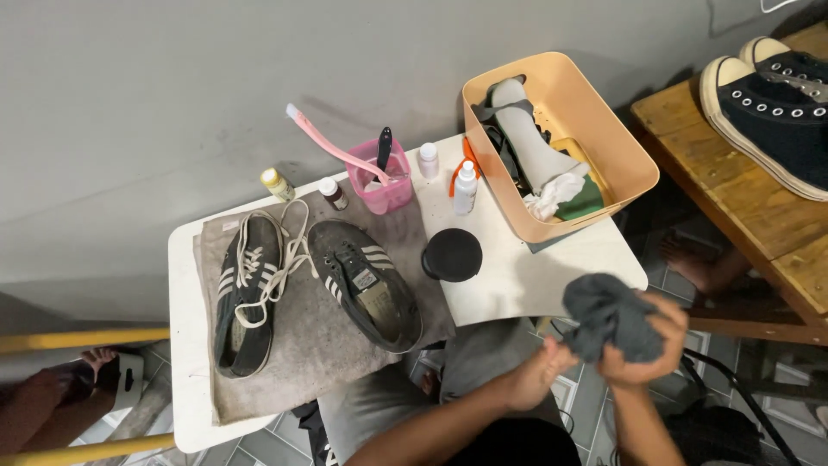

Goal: The person unties the laces of a black sneaker and removes them. They then use a small black brush to scrub the shoe's sole and a white cloth to wipe the upper part of the shoe.

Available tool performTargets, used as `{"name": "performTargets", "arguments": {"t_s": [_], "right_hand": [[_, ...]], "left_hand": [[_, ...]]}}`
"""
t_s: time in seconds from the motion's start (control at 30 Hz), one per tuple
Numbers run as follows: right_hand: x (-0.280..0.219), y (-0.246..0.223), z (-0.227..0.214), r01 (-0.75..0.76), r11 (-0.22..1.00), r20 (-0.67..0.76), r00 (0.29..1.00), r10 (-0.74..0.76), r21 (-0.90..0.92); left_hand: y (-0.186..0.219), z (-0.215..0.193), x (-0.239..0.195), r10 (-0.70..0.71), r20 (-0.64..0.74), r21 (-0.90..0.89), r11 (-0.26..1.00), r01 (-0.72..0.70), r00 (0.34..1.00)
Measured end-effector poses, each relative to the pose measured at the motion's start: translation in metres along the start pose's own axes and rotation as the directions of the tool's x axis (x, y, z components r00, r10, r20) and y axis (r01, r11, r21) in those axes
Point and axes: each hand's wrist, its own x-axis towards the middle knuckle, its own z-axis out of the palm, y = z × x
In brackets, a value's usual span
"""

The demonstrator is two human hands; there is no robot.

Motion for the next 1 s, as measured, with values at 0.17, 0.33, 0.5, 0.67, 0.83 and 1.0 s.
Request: {"name": "performTargets", "arguments": {"t_s": [0.17, 0.33, 0.5, 0.67, 0.83, 1.0], "right_hand": [[0.031, 0.033, -0.010, 0.040, 0.923, 0.314, 0.945, 0.089, -0.383], [0.041, 0.036, -0.007, 0.056, 0.799, 0.666, 0.589, 0.458, -0.598], [0.096, 0.002, 0.008, 0.089, 0.885, 0.493, 0.854, 0.168, -0.456], [0.174, 0.015, 0.040, 0.204, 0.873, 0.532, 0.843, 0.074, -0.444], [0.235, 0.052, 0.130, 0.181, 0.845, 0.858, 0.222, 0.463, -0.503], [0.205, 0.141, 0.164, 0.319, 0.750, 0.744, -0.169, 0.646, -0.579]], "left_hand": [[0.155, 0.056, -0.047, -0.011, -0.174, 0.572, 0.813, 0.110, 0.985], [0.223, 0.054, -0.058, 0.367, -0.101, 0.962, 0.273, -0.003, 0.925], [0.254, -0.003, -0.027, 0.334, -0.078, 0.911, -0.359, 0.203, 0.939], [0.256, -0.041, 0.001, -0.015, -0.568, 0.683, -0.567, 0.461, 0.823], [0.275, -0.026, 0.015, -0.124, -0.655, 0.683, -0.519, 0.514, 0.745], [0.287, -0.026, 0.022, -0.125, -0.673, 0.672, -0.515, 0.532, 0.729]]}}
